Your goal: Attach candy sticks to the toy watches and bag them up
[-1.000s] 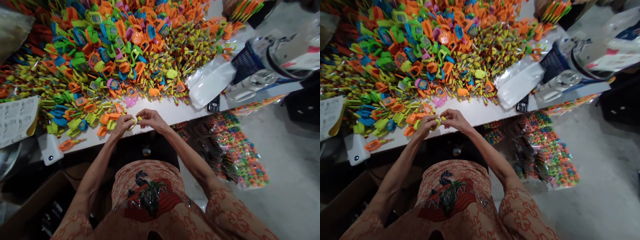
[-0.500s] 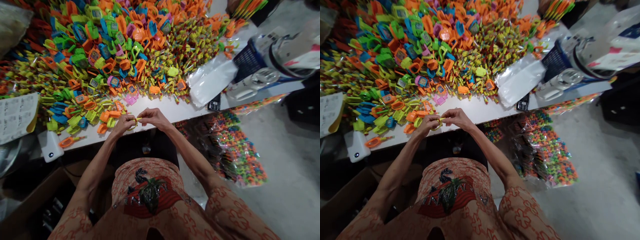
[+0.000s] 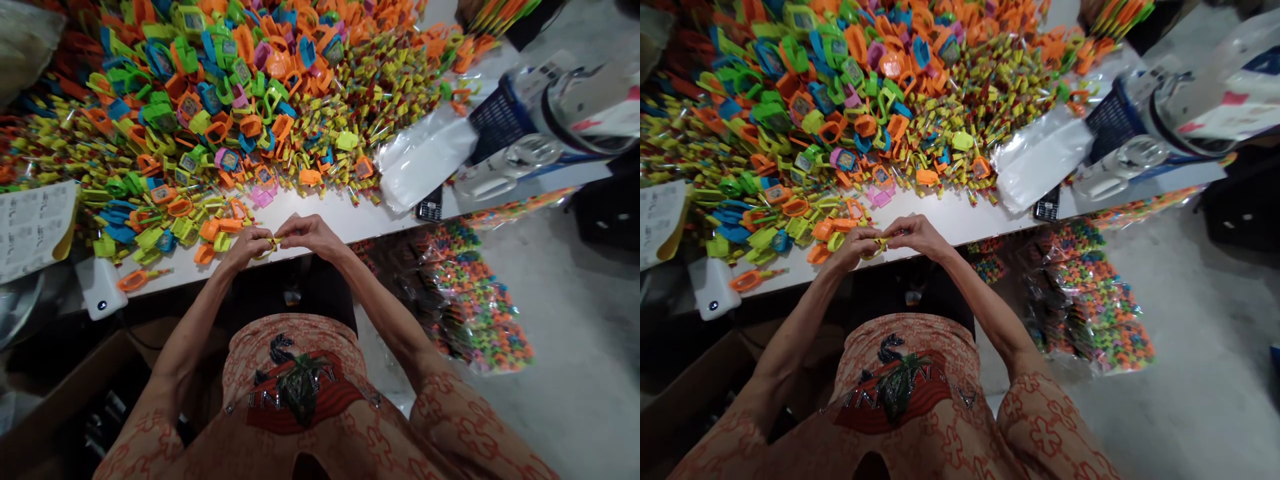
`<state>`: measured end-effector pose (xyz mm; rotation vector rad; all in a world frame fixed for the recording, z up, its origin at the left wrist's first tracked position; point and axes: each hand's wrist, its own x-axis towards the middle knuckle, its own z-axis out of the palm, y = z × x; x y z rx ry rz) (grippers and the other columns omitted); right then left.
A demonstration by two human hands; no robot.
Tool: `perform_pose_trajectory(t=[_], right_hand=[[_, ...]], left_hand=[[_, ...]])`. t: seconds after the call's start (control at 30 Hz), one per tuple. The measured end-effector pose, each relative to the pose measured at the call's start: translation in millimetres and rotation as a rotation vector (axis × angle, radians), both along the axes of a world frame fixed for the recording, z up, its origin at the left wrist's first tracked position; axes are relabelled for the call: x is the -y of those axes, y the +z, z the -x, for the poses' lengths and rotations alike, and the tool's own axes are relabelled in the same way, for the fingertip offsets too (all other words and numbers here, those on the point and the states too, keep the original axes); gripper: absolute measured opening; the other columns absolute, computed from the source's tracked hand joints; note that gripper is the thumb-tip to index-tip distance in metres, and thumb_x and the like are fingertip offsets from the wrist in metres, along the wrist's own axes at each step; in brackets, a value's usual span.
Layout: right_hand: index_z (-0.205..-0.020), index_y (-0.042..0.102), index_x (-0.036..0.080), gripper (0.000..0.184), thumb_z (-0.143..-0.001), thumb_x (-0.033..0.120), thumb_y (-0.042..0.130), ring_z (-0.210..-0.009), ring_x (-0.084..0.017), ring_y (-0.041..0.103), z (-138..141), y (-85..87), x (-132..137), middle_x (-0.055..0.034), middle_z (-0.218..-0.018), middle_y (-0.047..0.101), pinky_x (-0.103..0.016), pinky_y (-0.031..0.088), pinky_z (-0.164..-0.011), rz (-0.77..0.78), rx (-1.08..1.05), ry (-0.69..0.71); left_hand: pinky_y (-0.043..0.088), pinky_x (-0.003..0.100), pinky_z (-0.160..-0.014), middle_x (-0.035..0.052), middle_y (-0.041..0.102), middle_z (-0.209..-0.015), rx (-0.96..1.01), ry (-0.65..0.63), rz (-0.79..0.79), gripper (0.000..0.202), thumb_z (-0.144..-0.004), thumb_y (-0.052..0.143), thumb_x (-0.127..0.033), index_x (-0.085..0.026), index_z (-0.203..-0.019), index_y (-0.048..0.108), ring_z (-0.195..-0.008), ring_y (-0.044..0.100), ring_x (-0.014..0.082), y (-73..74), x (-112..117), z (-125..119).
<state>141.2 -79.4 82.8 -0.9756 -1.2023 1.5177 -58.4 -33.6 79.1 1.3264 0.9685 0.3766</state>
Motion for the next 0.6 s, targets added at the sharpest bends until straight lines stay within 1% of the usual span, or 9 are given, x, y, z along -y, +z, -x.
perform_pose_trajectory(t=[0.07, 0.17, 0.27, 0.37, 0.43, 0.47, 0.53, 0.6], right_hand=[[-0.083, 0.084, 0.020, 0.021, -0.068, 0.033, 0.090, -0.076, -0.015, 0.065, -2, 0.1, -1, -0.0028, -0.080, 0.074, -0.030, 0.054, -0.074, -0.059, 0.032, 0.010], [-0.083, 0.084, 0.021, 0.019, -0.071, 0.034, 0.088, -0.079, -0.017, 0.067, -4, -0.9, -5, -0.0040, -0.081, 0.075, -0.032, 0.055, -0.075, -0.136, 0.089, 0.033], [-0.084, 0.084, 0.020, 0.018, -0.073, 0.035, 0.086, -0.079, -0.017, 0.066, -4, -3.2, -7, -0.0047, -0.081, 0.075, -0.032, 0.054, -0.074, -0.184, 0.141, 0.050], [-0.083, 0.084, 0.020, 0.015, -0.075, 0.033, 0.083, -0.076, -0.017, 0.066, 0, -8.3, -9, -0.0047, -0.079, 0.074, -0.030, 0.052, -0.072, -0.212, 0.195, 0.049], [-0.083, 0.084, 0.020, 0.016, -0.074, 0.032, 0.083, -0.075, -0.016, 0.066, 5, -13.7, -11, -0.0047, -0.080, 0.075, -0.030, 0.052, -0.071, -0.192, 0.214, 0.044], [-0.083, 0.084, 0.019, 0.017, -0.073, 0.033, 0.083, -0.075, -0.016, 0.066, 8, -16.9, -13, -0.0046, -0.080, 0.075, -0.029, 0.052, -0.071, -0.163, 0.215, 0.042], [-0.086, 0.083, 0.017, 0.025, -0.069, 0.035, 0.085, -0.073, -0.016, 0.066, 12, -23.4, -20, -0.0042, -0.078, 0.074, -0.029, 0.052, -0.070, -0.068, 0.196, 0.035], [-0.092, 0.082, 0.015, 0.037, -0.065, 0.040, 0.087, -0.071, -0.016, 0.066, 13, -29.0, -32, -0.0039, -0.076, 0.074, -0.028, 0.052, -0.068, 0.030, 0.163, 0.021]], left_hand=[[0.018, 0.027, -0.048, -0.0028, 0.039, -0.045, 0.052, -0.021, 0.051, 0.023, -0.055, 0.062, -0.037, -0.015, -0.058, 0.066, -0.045, 0.028, 0.0082, -2.3, -1, 1], [0.017, 0.027, -0.048, -0.0041, 0.037, -0.046, 0.065, -0.027, 0.093, 0.031, -0.061, 0.068, -0.046, -0.016, -0.060, 0.064, -0.044, 0.027, 0.0074, -3.0, -1, 3], [0.016, 0.026, -0.049, -0.0057, 0.036, -0.048, 0.044, -0.045, 0.102, 0.036, -0.063, 0.072, -0.051, -0.017, -0.060, 0.059, -0.045, 0.025, 0.0063, -2.6, -1, 5], [0.017, 0.026, -0.050, -0.0062, 0.035, -0.050, 0.008, -0.056, 0.063, 0.036, -0.063, 0.071, -0.050, -0.018, -0.059, 0.055, -0.047, 0.026, 0.0066, -3.4, -1, 9], [0.020, 0.025, -0.051, -0.0053, 0.037, -0.052, -0.045, -0.059, -0.030, 0.034, -0.065, 0.068, -0.050, -0.018, -0.060, 0.057, -0.049, 0.030, 0.0079, -3.9, -4, 12], [0.023, 0.026, -0.052, -0.0043, 0.041, -0.054, -0.076, -0.060, -0.109, 0.033, -0.066, 0.067, -0.050, -0.018, -0.061, 0.059, -0.051, 0.034, 0.0091, -3.6, -6, 14], [0.031, 0.026, -0.057, -0.0018, 0.050, -0.060, -0.147, -0.061, -0.313, 0.031, -0.069, 0.065, -0.048, -0.018, -0.063, 0.062, -0.059, 0.044, 0.0120, -1.3, -14, 21], [0.036, 0.028, -0.064, 0.0001, 0.056, -0.065, -0.216, -0.068, -0.511, 0.029, -0.073, 0.063, -0.046, -0.018, -0.063, 0.062, -0.066, 0.050, 0.0147, 3.7, -25, 31]])
